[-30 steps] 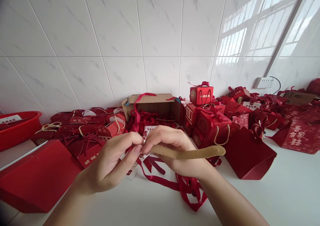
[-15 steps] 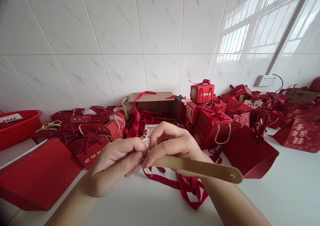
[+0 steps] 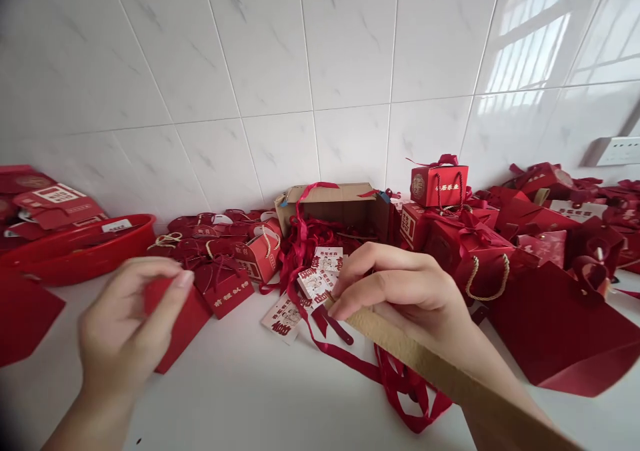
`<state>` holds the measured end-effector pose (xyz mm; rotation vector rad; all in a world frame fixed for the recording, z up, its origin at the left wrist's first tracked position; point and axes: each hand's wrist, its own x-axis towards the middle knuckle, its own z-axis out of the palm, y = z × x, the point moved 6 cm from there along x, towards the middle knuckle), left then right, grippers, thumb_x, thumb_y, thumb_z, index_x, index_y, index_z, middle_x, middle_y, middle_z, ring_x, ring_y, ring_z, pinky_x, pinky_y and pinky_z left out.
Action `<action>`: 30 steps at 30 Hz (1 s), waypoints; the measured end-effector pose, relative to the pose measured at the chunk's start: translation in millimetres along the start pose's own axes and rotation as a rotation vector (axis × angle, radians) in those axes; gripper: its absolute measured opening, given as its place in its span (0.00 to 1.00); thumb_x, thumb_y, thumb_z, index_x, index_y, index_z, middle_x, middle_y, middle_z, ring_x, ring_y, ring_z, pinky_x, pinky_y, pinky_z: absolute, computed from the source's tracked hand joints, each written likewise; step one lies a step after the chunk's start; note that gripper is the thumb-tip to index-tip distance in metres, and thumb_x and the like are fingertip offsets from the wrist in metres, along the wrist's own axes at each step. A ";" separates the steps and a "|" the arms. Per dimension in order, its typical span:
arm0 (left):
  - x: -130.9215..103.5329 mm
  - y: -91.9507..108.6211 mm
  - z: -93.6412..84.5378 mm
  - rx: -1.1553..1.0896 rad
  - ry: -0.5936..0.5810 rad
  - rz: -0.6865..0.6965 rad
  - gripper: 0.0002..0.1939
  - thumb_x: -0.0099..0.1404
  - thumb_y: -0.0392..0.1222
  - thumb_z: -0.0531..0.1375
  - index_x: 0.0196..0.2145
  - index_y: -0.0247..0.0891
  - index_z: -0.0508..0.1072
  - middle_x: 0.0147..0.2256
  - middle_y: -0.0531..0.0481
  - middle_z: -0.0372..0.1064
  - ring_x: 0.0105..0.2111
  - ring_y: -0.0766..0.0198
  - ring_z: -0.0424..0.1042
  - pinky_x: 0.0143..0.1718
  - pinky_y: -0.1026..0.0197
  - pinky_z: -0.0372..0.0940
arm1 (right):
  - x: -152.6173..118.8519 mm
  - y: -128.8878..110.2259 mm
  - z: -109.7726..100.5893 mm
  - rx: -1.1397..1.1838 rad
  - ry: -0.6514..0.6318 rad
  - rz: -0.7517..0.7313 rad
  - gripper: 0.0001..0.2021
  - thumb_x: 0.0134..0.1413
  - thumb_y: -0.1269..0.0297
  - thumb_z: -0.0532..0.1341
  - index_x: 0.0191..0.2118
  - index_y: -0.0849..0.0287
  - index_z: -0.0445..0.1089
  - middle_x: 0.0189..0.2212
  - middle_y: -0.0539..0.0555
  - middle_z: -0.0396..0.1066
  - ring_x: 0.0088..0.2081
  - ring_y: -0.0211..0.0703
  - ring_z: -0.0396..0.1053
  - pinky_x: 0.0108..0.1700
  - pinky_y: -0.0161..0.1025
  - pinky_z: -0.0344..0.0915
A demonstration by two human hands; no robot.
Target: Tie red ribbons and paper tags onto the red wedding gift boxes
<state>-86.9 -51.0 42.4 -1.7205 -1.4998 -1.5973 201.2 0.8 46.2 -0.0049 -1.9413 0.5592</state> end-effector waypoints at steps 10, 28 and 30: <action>-54.8 -116.3 -67.2 0.613 0.187 -0.315 0.15 0.56 0.53 0.61 0.32 0.40 0.63 0.38 0.41 0.66 0.60 0.33 0.53 0.59 0.30 0.46 | -4.4 -17.6 -6.9 0.078 0.021 -0.006 0.15 0.52 0.84 0.59 0.39 0.60 0.77 0.32 0.55 0.68 0.33 0.42 0.69 0.35 0.41 0.69; -113.2 -18.4 26.3 -0.228 -0.157 -0.343 0.20 0.65 0.42 0.59 0.54 0.40 0.64 0.33 0.49 0.70 0.33 0.62 0.74 0.30 0.64 0.69 | -3.4 1.3 52.6 0.115 -0.208 0.121 0.09 0.55 0.78 0.61 0.35 0.58 0.75 0.31 0.52 0.73 0.33 0.37 0.70 0.49 0.42 0.67; -116.3 -0.8 40.1 -0.266 -0.248 -0.276 0.15 0.66 0.41 0.57 0.50 0.41 0.68 0.39 0.45 0.71 0.38 0.59 0.74 0.35 0.62 0.69 | -10.1 5.6 59.3 0.132 -0.262 0.150 0.08 0.56 0.77 0.60 0.34 0.59 0.75 0.30 0.53 0.73 0.33 0.37 0.70 0.49 0.42 0.68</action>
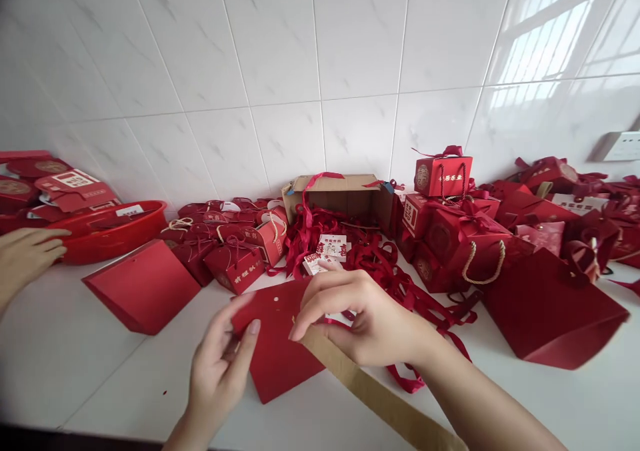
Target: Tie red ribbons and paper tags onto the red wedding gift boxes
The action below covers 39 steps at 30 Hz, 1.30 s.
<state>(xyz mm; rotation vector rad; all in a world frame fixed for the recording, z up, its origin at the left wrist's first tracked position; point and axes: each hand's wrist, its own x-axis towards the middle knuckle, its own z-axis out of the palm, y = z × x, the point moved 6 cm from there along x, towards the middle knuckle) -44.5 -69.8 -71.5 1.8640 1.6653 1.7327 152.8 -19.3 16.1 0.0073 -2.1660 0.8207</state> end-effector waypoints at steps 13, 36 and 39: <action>3.9 29.2 48.1 -0.211 -0.317 0.121 0.08 0.69 0.36 0.54 0.45 0.41 0.69 0.48 0.44 0.66 0.51 0.58 0.67 0.52 0.57 0.64 | -51.2 18.0 -6.8 -0.023 0.162 -0.029 0.04 0.58 0.68 0.62 0.35 0.57 0.74 0.28 0.51 0.71 0.31 0.37 0.70 0.53 0.47 0.65; 0.8 27.2 50.9 -0.136 -0.420 0.174 0.11 0.69 0.34 0.52 0.48 0.45 0.64 0.42 0.47 0.71 0.41 0.61 0.73 0.44 0.62 0.69 | -45.1 -0.2 9.2 -0.354 0.017 0.070 0.15 0.52 0.81 0.54 0.38 0.57 0.73 0.30 0.53 0.70 0.33 0.38 0.70 0.44 0.43 0.68; 0.2 26.3 53.2 -0.169 -0.430 0.117 0.08 0.70 0.35 0.51 0.45 0.45 0.64 0.38 0.49 0.72 0.37 0.63 0.74 0.40 0.63 0.69 | -53.5 2.9 8.6 -0.307 0.050 0.102 0.15 0.52 0.81 0.54 0.38 0.57 0.73 0.31 0.55 0.70 0.34 0.39 0.70 0.37 0.37 0.69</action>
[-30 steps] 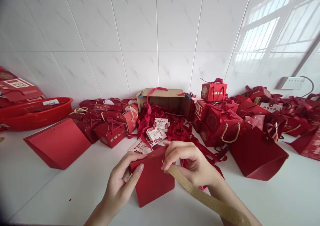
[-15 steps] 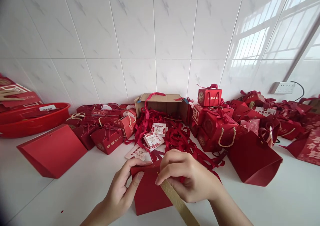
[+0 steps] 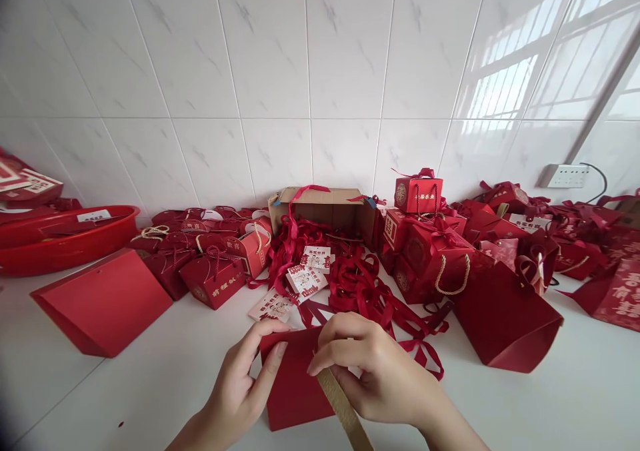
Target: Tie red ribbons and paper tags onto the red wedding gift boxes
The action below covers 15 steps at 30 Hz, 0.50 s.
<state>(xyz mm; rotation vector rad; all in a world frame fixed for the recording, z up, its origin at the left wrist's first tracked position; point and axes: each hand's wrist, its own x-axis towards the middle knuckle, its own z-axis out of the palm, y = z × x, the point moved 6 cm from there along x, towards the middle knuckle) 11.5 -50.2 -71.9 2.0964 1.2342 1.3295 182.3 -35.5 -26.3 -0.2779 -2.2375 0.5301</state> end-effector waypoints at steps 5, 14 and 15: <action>-4.6 -8.8 3.6 -0.059 0.095 -0.074 0.10 0.70 0.38 0.52 0.48 0.45 0.61 0.39 0.49 0.70 0.36 0.63 0.74 0.39 0.62 0.69 | -5.5 4.1 2.2 0.073 0.105 -0.083 0.10 0.55 0.77 0.58 0.37 0.55 0.72 0.29 0.49 0.70 0.31 0.36 0.70 0.62 0.54 0.55; 14.3 -55.6 -27.7 -0.105 0.007 -0.304 0.23 0.71 0.55 0.41 0.46 0.39 0.66 0.48 0.40 0.70 0.50 0.56 0.71 0.51 0.55 0.66 | -2.7 3.1 11.9 0.031 0.157 -0.136 0.14 0.55 0.79 0.52 0.40 0.59 0.71 0.30 0.55 0.70 0.33 0.40 0.69 0.34 0.38 0.69; 16.5 -74.4 -35.9 0.064 0.014 -0.405 0.23 0.71 0.56 0.40 0.47 0.40 0.65 0.49 0.41 0.69 0.51 0.56 0.70 0.51 0.55 0.65 | -3.1 2.9 11.7 0.033 0.160 -0.135 0.14 0.55 0.79 0.52 0.40 0.59 0.71 0.30 0.55 0.70 0.32 0.41 0.69 0.34 0.38 0.69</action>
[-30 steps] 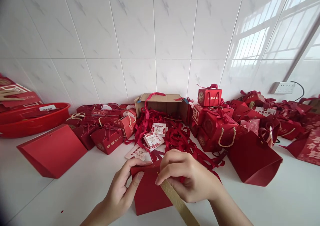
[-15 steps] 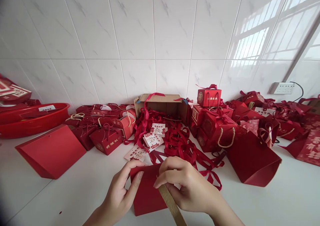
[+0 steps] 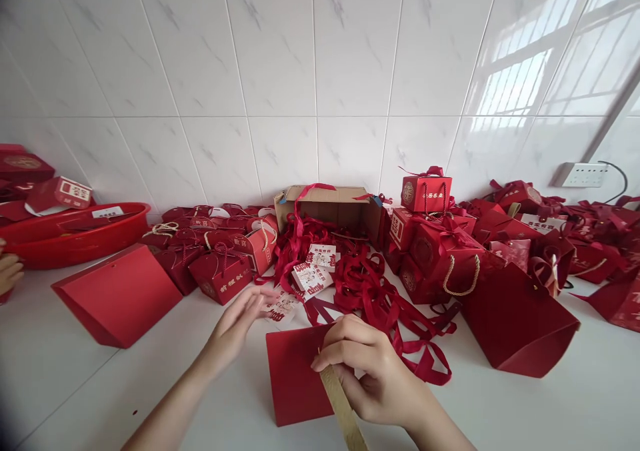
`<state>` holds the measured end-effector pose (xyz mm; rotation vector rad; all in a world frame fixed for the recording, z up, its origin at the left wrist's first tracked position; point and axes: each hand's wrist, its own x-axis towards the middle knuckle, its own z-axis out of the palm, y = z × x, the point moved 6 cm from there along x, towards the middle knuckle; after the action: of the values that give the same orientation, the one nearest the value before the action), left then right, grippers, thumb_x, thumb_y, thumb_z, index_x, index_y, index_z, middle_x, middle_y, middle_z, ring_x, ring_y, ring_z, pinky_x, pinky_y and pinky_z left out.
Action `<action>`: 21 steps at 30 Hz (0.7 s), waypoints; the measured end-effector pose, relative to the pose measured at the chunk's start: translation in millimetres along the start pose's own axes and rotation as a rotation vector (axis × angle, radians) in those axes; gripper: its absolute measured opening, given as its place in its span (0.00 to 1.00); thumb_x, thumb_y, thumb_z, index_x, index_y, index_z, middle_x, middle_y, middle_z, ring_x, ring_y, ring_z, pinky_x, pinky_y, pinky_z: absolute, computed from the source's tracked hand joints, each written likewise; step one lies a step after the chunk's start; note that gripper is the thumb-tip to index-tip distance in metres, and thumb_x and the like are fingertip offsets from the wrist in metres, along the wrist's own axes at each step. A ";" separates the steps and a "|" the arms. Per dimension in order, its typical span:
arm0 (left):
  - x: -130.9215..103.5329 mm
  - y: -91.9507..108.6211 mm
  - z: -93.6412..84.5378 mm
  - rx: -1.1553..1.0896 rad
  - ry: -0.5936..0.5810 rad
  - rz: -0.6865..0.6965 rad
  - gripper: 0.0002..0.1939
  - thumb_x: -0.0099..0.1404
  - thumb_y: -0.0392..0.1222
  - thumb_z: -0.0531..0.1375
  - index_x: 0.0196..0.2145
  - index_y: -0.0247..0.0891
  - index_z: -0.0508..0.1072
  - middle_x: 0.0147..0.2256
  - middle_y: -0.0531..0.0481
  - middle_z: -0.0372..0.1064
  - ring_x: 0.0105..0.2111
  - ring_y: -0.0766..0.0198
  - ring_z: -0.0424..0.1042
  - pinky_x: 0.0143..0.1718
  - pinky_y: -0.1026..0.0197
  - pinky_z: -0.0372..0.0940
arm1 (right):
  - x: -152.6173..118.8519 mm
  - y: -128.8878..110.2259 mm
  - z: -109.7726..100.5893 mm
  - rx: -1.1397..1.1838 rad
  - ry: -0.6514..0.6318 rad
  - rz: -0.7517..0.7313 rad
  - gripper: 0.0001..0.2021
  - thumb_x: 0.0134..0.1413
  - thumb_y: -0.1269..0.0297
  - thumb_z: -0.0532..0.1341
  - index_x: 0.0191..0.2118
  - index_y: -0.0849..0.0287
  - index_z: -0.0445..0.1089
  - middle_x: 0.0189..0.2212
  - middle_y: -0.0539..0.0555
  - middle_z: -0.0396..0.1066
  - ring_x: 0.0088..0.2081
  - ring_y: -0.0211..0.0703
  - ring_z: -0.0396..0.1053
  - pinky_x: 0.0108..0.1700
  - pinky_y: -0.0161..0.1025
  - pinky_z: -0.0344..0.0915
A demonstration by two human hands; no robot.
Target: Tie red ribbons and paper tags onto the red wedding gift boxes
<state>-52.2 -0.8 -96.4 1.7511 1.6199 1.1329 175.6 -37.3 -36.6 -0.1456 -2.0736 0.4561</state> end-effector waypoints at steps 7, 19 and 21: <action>29.9 -57.1 7.6 0.293 -0.046 -0.088 0.46 0.41 0.52 0.70 0.58 0.40 0.65 0.59 0.35 0.61 0.61 0.36 0.55 0.58 0.38 0.52 | -3.5 2.9 0.7 0.028 0.012 0.031 0.12 0.54 0.79 0.54 0.39 0.59 0.71 0.29 0.55 0.69 0.31 0.41 0.68 0.31 0.37 0.68; 30.6 -40.3 -73.0 0.389 0.098 0.061 0.17 0.64 0.43 0.53 0.44 0.43 0.79 0.43 0.46 0.75 0.42 0.54 0.74 0.44 0.55 0.68 | -9.5 8.2 1.4 0.090 -0.010 0.052 0.16 0.51 0.82 0.55 0.41 0.57 0.70 0.31 0.54 0.68 0.33 0.40 0.68 0.35 0.37 0.68; 24.7 -30.0 -94.1 0.440 0.166 0.072 0.15 0.62 0.41 0.55 0.41 0.47 0.81 0.40 0.47 0.74 0.40 0.54 0.72 0.44 0.55 0.68 | -10.0 7.9 1.1 0.087 -0.011 0.054 0.16 0.51 0.82 0.55 0.41 0.57 0.70 0.31 0.54 0.68 0.33 0.40 0.68 0.35 0.37 0.68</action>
<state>-148.1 11.8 -64.8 2.0425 2.0422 1.0314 179.2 -33.2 -48.1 -0.1478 -2.0608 0.5798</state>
